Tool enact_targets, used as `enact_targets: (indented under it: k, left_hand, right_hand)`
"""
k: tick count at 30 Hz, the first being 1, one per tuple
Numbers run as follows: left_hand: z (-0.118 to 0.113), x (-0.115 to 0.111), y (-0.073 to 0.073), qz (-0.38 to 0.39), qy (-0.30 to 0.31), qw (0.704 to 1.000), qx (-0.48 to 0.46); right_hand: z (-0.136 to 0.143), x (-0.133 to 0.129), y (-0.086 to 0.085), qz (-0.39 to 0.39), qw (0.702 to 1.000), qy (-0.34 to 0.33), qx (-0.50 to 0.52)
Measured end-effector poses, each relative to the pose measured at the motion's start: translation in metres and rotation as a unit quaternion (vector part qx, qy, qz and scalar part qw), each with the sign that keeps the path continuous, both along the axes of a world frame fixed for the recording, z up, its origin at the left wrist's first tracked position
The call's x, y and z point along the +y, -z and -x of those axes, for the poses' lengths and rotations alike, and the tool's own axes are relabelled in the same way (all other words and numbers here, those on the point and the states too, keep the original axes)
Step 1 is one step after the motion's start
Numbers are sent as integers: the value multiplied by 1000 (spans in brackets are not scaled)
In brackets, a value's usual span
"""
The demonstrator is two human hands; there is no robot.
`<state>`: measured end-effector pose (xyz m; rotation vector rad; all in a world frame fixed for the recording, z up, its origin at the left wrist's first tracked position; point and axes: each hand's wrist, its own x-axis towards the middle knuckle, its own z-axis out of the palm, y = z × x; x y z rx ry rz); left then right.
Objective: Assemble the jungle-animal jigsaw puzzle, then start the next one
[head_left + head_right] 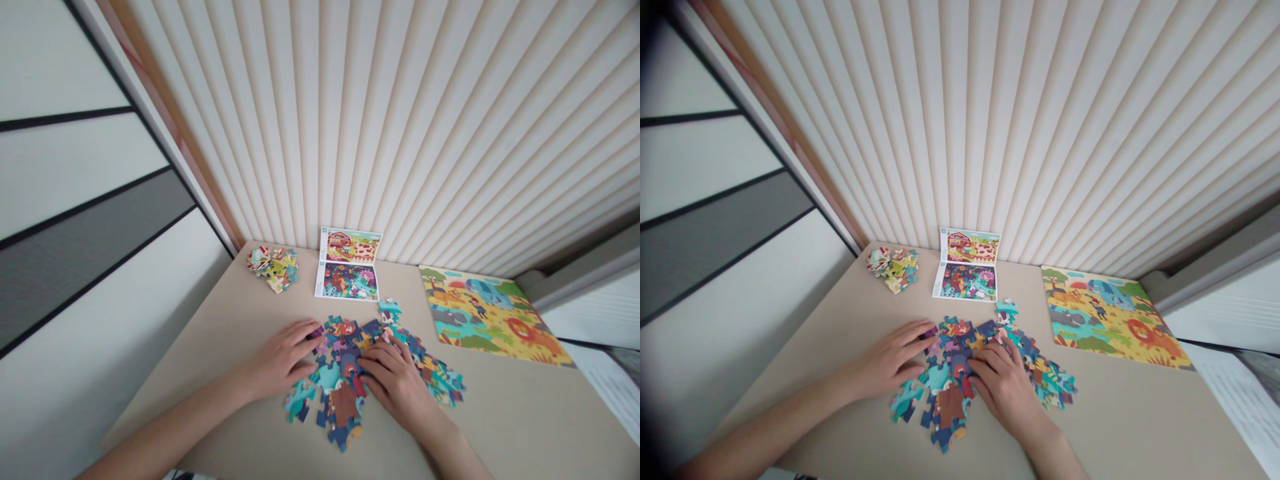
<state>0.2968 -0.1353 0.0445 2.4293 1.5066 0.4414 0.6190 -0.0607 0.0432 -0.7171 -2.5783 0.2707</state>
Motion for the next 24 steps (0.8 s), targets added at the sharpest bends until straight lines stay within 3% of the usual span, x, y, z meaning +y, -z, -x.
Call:
enact_targets:
  k: [6, 11, 24]
  left_hand:
    - [-20, 11, -6, -5, 21, 1000, -4]
    - [-24, 19, -4, -23, 28, 999, -20]
    - [-30, 9, 6, -86, 63, 991, -77]
  right_hand:
    - [5, -2, -3, -19, 999, 36, -17]
    - [4, -1, -2, -30, 999, 36, -24]
    - [26, -21, -13, -49, 996, -7, 70]
